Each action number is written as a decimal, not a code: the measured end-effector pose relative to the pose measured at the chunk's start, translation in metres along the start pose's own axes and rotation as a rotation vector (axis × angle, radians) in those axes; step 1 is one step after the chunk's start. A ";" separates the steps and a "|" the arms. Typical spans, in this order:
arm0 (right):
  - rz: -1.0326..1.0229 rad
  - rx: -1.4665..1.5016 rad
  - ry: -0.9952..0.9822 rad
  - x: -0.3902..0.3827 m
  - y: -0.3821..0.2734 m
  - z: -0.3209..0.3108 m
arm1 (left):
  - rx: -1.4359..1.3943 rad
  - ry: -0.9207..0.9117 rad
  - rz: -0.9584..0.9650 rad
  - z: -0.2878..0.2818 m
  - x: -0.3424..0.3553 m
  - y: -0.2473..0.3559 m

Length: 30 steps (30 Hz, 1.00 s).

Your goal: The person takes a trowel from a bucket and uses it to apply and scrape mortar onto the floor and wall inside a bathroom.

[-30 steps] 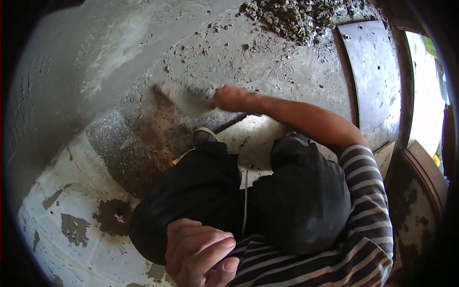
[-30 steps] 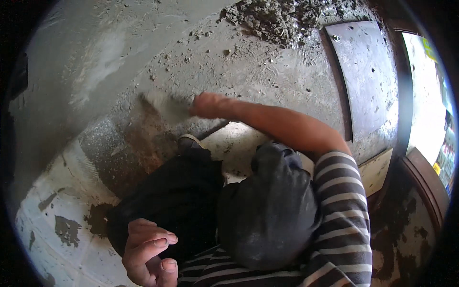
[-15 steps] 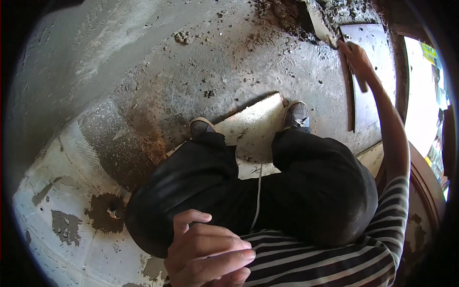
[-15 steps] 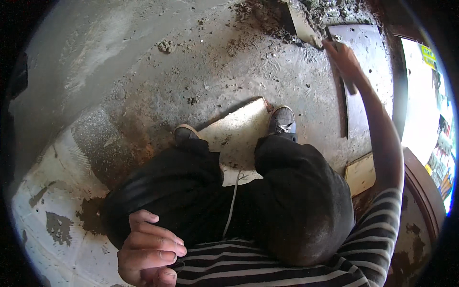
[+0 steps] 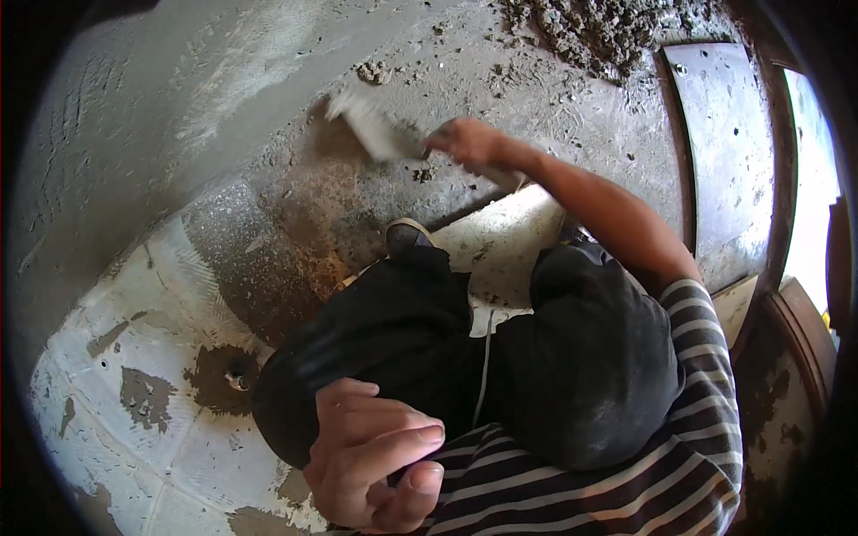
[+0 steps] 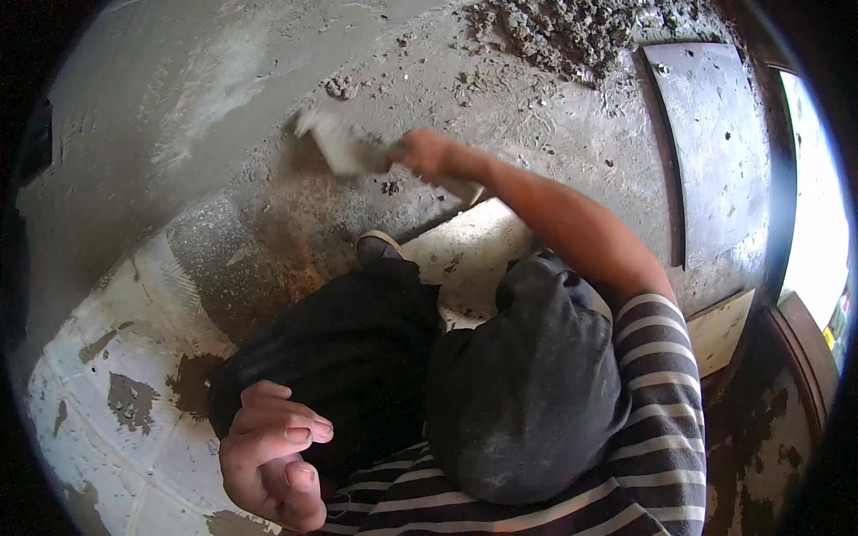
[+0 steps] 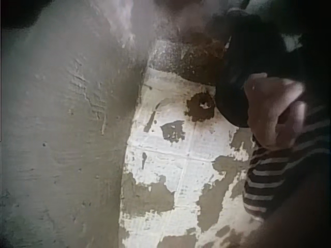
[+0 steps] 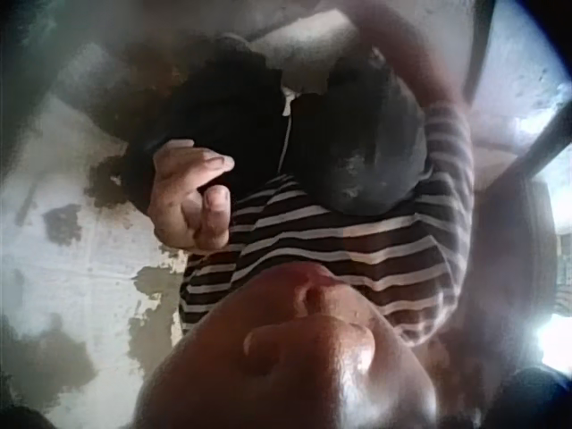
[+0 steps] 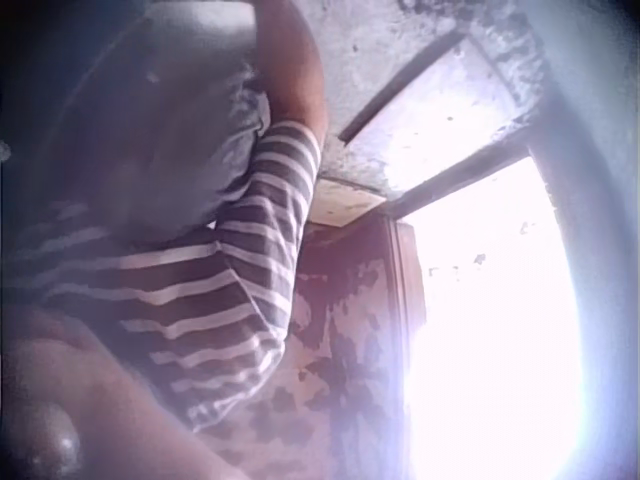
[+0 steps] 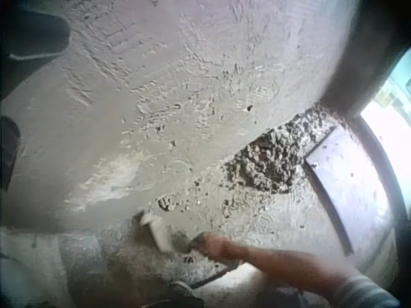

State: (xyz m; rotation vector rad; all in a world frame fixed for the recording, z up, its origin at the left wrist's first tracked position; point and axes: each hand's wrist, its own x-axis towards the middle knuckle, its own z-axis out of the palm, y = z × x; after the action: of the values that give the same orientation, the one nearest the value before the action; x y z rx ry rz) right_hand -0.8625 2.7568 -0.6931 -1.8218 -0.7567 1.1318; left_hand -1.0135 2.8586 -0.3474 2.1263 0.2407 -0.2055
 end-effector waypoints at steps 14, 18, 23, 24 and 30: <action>0.529 0.319 0.600 -0.208 0.041 -0.102 | -0.208 -0.082 0.382 0.012 0.010 -0.005; 0.373 0.438 0.745 -0.223 0.001 -0.106 | -0.163 -0.113 0.368 0.012 0.016 -0.003; -0.186 0.916 1.058 -0.216 -0.028 -0.125 | -0.091 -0.087 0.336 0.014 0.017 0.005; -0.272 0.990 1.136 -0.213 -0.026 -0.130 | -0.092 -0.082 0.346 0.015 0.017 0.006; -0.121 1.090 1.404 -0.195 0.047 -0.159 | -0.009 -0.101 0.277 0.017 0.015 0.012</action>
State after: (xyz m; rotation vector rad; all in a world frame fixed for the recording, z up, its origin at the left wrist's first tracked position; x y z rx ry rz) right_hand -0.7949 2.5215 -0.6175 -1.1032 0.5201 -0.0847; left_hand -0.9966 2.8394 -0.3499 2.1069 -0.1121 -0.1481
